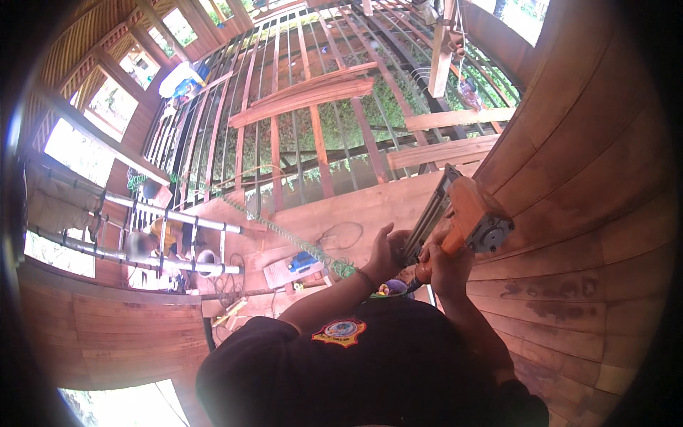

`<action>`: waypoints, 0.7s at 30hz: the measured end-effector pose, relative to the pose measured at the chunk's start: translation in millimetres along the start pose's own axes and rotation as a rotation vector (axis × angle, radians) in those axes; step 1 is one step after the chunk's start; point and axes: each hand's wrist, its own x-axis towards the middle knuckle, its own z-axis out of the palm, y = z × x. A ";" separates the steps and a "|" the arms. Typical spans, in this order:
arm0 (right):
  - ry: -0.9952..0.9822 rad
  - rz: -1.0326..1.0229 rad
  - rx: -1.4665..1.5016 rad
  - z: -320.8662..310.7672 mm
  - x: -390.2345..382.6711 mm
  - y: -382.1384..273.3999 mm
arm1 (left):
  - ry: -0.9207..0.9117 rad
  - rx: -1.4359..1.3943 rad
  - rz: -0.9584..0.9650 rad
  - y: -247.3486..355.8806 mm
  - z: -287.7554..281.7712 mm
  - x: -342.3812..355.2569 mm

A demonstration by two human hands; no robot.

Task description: The person positions a wooden strip against a curved wooden wall, then uses a nail gun to fasten it in place. The person sits on the floor during the nailing process and later stands to continue fastening the strip higher up the wall.

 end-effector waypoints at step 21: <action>-0.144 -0.004 0.044 11.8 1.9 3.4 | -0.064 -0.169 0.059 21.3 30.5 16.1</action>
